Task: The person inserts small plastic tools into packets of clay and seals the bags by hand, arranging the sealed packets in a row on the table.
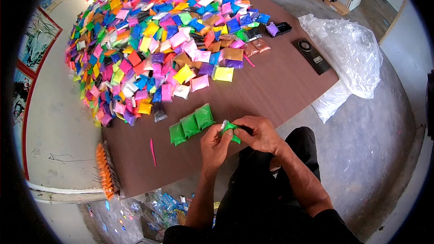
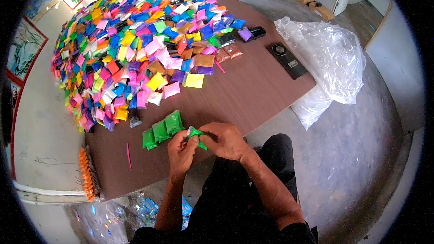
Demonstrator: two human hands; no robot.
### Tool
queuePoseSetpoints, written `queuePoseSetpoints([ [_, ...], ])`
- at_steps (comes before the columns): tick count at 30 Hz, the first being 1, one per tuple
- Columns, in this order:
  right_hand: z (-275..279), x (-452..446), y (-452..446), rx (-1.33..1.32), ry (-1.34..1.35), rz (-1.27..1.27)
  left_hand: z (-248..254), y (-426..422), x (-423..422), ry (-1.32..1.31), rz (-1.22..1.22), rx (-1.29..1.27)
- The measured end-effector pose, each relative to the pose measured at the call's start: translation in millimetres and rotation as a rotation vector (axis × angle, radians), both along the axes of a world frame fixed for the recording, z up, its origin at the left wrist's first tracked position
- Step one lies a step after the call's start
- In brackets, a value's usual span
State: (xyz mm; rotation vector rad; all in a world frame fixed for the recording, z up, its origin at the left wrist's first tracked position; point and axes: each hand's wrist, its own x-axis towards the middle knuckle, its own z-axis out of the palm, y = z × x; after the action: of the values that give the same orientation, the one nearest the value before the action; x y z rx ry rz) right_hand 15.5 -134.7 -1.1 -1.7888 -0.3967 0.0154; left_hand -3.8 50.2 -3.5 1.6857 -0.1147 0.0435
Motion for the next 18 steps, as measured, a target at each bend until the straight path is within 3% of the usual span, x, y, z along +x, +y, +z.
queuePoseSetpoints([
  [7,-5.9,1.2,-1.9,0.087,0.159,0.017,2.9,-6.8,1.1,-0.015,0.009,-0.026],
  [18,-1.4,-0.3,-0.2,0.033,0.047,0.023,-4.7,1.4,0.9,-0.014,-0.038,-0.068],
])
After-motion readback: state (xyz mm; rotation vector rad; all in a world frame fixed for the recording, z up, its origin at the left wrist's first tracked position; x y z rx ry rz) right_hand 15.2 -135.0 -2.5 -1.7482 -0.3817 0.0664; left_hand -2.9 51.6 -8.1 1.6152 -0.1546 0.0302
